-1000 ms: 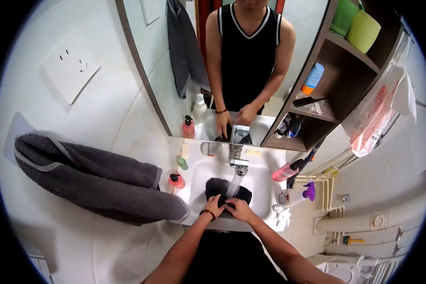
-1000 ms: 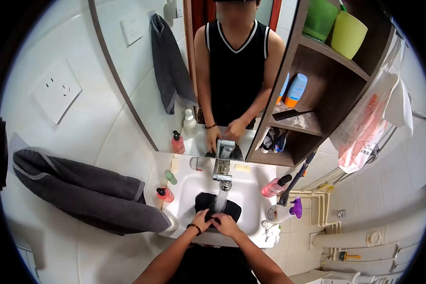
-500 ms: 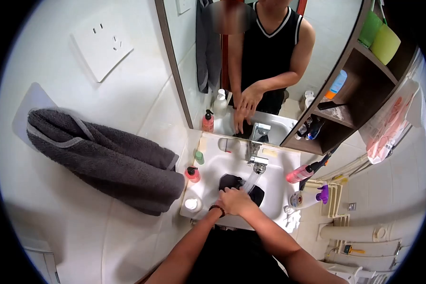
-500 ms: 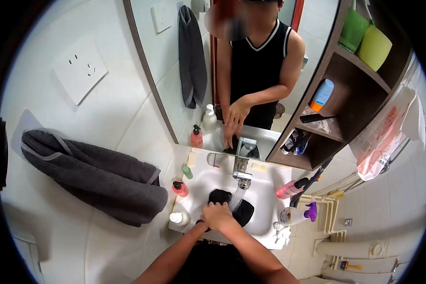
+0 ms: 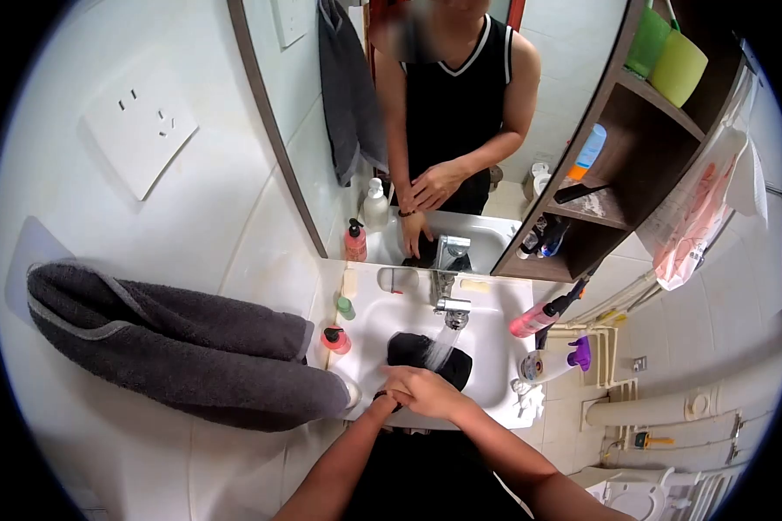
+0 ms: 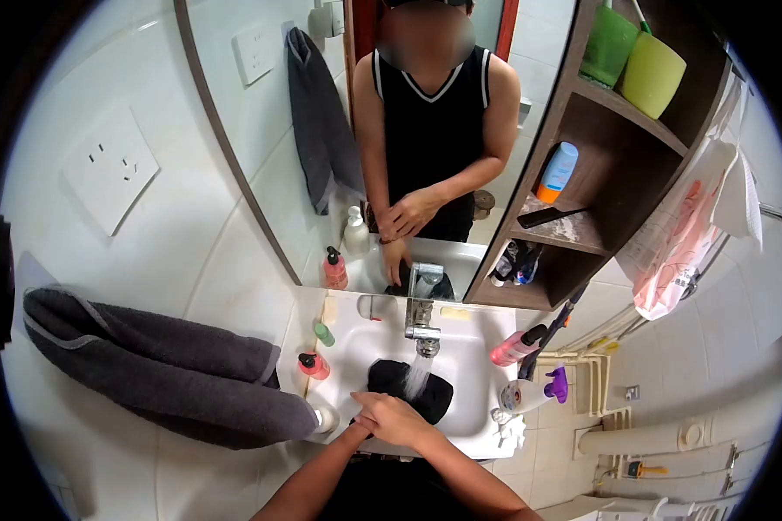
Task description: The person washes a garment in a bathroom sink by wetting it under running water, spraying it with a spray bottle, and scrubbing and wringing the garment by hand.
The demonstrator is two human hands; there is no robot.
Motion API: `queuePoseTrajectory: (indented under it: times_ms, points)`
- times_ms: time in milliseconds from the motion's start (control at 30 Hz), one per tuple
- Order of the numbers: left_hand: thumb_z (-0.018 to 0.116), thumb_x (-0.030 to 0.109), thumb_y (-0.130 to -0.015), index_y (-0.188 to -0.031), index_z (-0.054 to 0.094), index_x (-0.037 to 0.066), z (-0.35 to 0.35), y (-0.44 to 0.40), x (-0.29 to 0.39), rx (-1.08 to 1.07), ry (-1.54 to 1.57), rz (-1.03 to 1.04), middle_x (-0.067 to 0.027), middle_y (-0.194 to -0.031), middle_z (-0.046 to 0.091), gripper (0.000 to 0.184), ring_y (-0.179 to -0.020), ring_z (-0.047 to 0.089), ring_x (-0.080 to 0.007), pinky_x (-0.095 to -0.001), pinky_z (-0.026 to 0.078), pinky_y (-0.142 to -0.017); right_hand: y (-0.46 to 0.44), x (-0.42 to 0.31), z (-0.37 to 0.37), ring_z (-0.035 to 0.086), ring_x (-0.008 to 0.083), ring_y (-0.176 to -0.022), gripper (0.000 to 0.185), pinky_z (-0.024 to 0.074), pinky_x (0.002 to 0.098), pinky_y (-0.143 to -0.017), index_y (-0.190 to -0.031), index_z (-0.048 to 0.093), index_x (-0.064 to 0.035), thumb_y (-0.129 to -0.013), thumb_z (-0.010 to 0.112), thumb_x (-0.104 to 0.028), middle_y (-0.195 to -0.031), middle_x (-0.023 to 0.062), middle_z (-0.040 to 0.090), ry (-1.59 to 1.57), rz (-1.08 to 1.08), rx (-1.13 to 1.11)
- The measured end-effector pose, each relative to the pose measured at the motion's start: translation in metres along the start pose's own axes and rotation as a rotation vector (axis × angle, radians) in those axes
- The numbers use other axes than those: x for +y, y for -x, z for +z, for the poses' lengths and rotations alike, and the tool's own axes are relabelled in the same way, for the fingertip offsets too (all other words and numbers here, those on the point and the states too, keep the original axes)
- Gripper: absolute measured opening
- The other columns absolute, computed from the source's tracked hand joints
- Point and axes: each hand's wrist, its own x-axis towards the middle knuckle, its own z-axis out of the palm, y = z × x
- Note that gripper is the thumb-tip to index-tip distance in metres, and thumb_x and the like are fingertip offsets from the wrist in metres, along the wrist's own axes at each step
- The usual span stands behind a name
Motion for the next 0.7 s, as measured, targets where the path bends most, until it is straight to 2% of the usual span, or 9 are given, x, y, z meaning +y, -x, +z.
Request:
queuePoseTrajectory:
  times_ms: [100,167,233,267,300,367,433,567,700]
  points:
    - [0.071,0.049,-0.091,-0.153,0.041,0.006,0.0,0.003,0.0,-0.005,-0.008,-0.013,-0.0282,-0.144,0.053,0.081,-0.133,0.053,-0.0426,-0.0494,0.044,-0.111,-0.005,-0.051,-0.039,0.062,0.0437,-0.123,0.063,0.0507,0.0444,-0.103,-0.15,0.046,-0.0013,-0.098,0.07,-0.027,-0.142,0.0276,0.056,-0.352,0.177,-0.047]
    - [0.071,0.049,-0.091,-0.153,0.041,0.006,-0.002,0.005,0.001,-0.003,-0.024,-0.026,-0.0281,-0.144,0.054,0.081,-0.132,0.054,-0.0424,-0.0494,0.044,-0.11,-0.017,-0.078,-0.041,0.052,0.0379,-0.138,0.063,0.0434,0.0417,-0.113,-0.153,0.043,-0.0027,-0.099,0.068,-0.023,-0.155,0.0246,0.046,-0.238,-0.178,0.284]
    - [0.071,0.049,-0.091,-0.153,0.041,0.005,-0.005,0.012,0.006,0.006,-0.047,-0.04,-0.028,-0.143,0.054,0.082,-0.132,0.054,-0.0421,-0.0494,0.045,-0.11,-0.028,-0.104,-0.037,0.042,0.038,-0.147,0.067,0.0381,0.0411,-0.118,-0.158,0.037,-0.0059,-0.1,0.067,-0.023,-0.163,0.0231,0.034,-0.137,-0.363,0.351]
    - [0.071,0.049,-0.091,-0.153,0.041,0.005,-0.007,0.013,0.007,0.006,-0.049,-0.04,-0.028,-0.143,0.054,0.082,-0.131,0.055,-0.042,-0.0494,0.045,-0.11,-0.031,-0.108,-0.027,0.03,0.0402,-0.153,0.074,0.0337,0.0459,-0.121,-0.16,0.032,-0.0033,-0.101,0.064,-0.033,-0.168,0.0238,0.024,-0.078,-0.473,0.205]
    - [0.071,0.05,-0.091,-0.153,0.041,0.005,-0.006,0.011,0.007,0.011,-0.048,-0.042,-0.028,-0.143,0.055,0.082,-0.131,0.055,-0.0419,-0.0494,0.045,-0.109,-0.033,-0.124,-0.029,0.053,0.0413,-0.137,0.067,0.0375,0.0478,-0.118,-0.159,0.038,-0.0093,-0.102,0.062,-0.036,-0.154,0.0244,0.047,-0.156,-0.555,0.137]
    - [0.075,0.055,-0.086,-0.152,0.042,0.005,0.012,-0.013,-0.021,-0.026,0.007,-0.019,-0.0298,-0.141,0.055,0.089,-0.13,0.054,-0.0454,-0.0498,0.046,-0.108,-0.032,-0.119,-0.026,0.066,0.0444,-0.113,0.06,0.0423,0.048,-0.113,-0.154,0.047,-0.0087,-0.103,0.06,-0.038,-0.133,0.0257,0.064,-0.275,-0.224,-0.342]
    - [0.075,0.054,-0.086,-0.151,0.043,0.005,0.014,-0.014,-0.028,-0.011,-0.004,-0.014,-0.0298,-0.141,0.054,0.088,-0.13,0.054,-0.0455,-0.05,0.046,-0.108,-0.027,-0.08,-0.009,0.069,0.0462,-0.095,0.052,0.0485,0.0467,-0.104,-0.146,0.055,-0.006,-0.102,0.06,-0.035,-0.117,0.0264,0.07,0.132,-0.015,-0.487]
    - [0.077,0.052,-0.085,-0.15,0.045,0.005,0.006,-0.006,-0.029,0.019,-0.006,-0.018,-0.0298,-0.141,0.054,0.087,-0.13,0.054,-0.0456,-0.0503,0.045,-0.109,-0.002,-0.003,0.008,0.068,0.0446,-0.101,0.048,0.0515,0.0481,-0.097,-0.138,0.06,-0.0007,-0.1,0.064,-0.029,-0.115,0.0268,0.07,0.064,-0.044,-0.295]
    - [0.078,0.051,-0.084,-0.148,0.046,0.004,0.002,-0.005,-0.025,0.045,-0.01,-0.004,-0.0298,-0.141,0.054,0.085,-0.13,0.053,-0.0458,-0.0506,0.045,-0.109,-0.003,-0.021,-0.02,0.069,0.0426,-0.099,0.048,0.0533,0.0466,-0.094,-0.136,0.059,0.0028,-0.098,0.067,-0.025,-0.113,0.027,0.07,-0.226,-0.051,-0.096]
